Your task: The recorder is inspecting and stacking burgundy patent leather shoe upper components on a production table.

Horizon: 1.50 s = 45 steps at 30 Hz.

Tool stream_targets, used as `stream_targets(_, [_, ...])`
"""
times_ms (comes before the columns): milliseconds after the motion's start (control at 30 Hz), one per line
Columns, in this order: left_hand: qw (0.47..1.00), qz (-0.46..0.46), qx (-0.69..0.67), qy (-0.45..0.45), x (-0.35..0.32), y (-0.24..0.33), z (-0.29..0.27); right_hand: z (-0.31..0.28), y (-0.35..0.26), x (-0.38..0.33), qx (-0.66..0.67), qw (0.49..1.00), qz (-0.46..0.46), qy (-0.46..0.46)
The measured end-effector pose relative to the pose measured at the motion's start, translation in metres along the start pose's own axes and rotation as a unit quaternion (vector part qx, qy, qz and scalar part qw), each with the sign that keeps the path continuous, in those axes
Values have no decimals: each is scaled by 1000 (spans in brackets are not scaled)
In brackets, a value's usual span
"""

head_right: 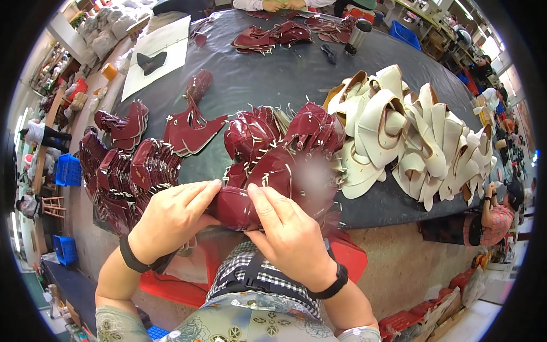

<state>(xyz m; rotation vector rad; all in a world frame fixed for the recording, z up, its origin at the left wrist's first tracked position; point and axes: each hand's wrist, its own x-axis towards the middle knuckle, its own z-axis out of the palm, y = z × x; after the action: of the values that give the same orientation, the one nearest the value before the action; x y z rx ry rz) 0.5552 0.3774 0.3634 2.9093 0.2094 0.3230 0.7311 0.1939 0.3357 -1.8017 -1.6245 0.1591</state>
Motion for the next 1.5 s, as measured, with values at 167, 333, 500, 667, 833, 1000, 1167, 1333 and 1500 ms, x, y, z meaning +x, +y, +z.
stream_targets(167, [994, 41, 65, -73, -5, -9, -4, 4, 1, -1, 6, 1000, 2, -13])
stream_targets(333, [987, 27, 64, -146, -3, -8, -4, 11, 2, -3, 11, 1000, 12, -7])
stream_targets(500, [999, 21, -2, -30, 15, 12, -19, 10, -4, -2, 7, 1000, 19, -4])
stream_targets(667, [994, 78, -6, -75, 16, 8, -8, 12, -6, -2, 2, 1000, 5, -13])
stream_targets(833, [989, 124, 16, -80, 14, 2, 1, 20, -5, -6, -16, 999, -21, -19])
stream_targets(1000, [981, 117, 22, -152, 10, 2, 16, 26, 2, -12, -34, 998, -23, -39])
stream_targets(1167, [999, 14, -45, 1, 6, -4, -6, 15, -3, -9, -48, 998, 37, -28])
stream_targets(1333, [1000, -6, -18, 19, -14, -10, -9, 14, -5, -6, -23, 999, 43, 7])
stream_targets(1500, [1000, 11, 11, 14, -22, -19, 2, 17, -8, -3, -9, 999, 38, 2])
